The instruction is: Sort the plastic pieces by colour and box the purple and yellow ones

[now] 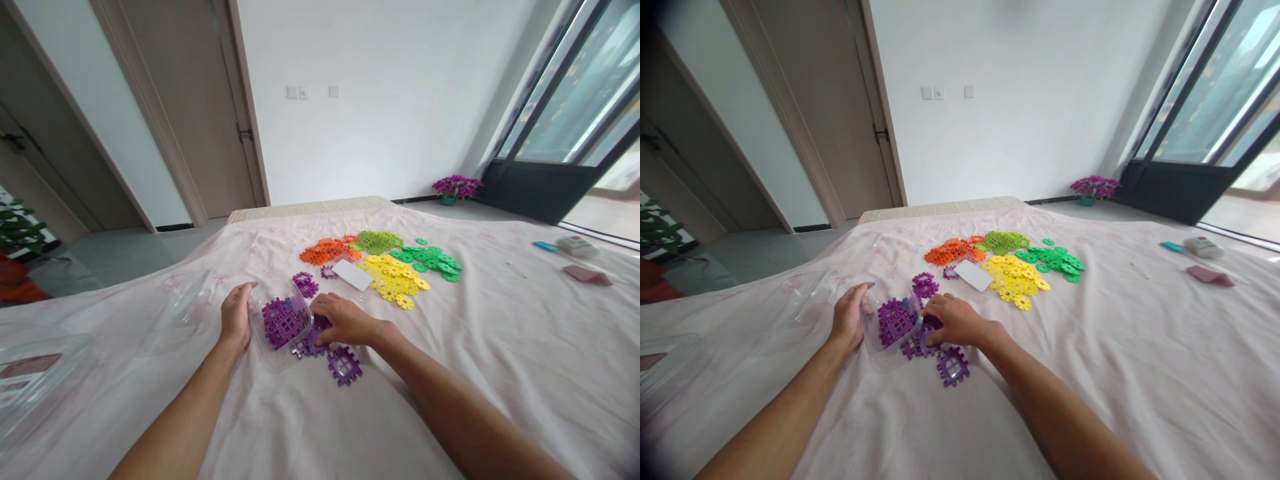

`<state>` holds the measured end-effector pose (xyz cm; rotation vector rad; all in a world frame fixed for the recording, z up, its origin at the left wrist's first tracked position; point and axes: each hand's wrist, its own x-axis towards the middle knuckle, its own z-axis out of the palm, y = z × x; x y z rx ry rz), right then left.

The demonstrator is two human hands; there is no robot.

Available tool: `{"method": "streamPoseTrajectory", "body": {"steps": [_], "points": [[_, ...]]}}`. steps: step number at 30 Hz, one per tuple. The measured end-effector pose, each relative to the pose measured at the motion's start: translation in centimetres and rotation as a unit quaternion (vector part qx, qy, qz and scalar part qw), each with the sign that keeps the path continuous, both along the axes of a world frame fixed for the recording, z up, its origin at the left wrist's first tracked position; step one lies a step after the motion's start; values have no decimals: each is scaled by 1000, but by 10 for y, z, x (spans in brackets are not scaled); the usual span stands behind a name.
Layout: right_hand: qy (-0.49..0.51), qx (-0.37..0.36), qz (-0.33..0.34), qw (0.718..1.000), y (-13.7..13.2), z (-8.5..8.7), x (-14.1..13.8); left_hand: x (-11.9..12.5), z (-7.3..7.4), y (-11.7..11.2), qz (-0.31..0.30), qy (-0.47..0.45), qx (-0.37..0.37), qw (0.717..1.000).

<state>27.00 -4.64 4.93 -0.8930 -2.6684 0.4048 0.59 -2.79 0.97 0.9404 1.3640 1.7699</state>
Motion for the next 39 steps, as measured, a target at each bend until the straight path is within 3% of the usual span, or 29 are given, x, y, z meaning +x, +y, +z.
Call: {"method": "streamPoseTrajectory", "body": {"steps": [10,19,30,39], "points": [[21,-18,25,999,3,1,2,7,8,-6,-35,-20,-20,999],[42,-37,28,998,6,-1,2,6,1,-4,-39,5,-12,999],[33,-17,39,999,8,-5,3,8,6,-7,-47,17,-21,999],[31,-4,11,999,6,-6,1,10,5,-8,-56,62,-17,996]]}}
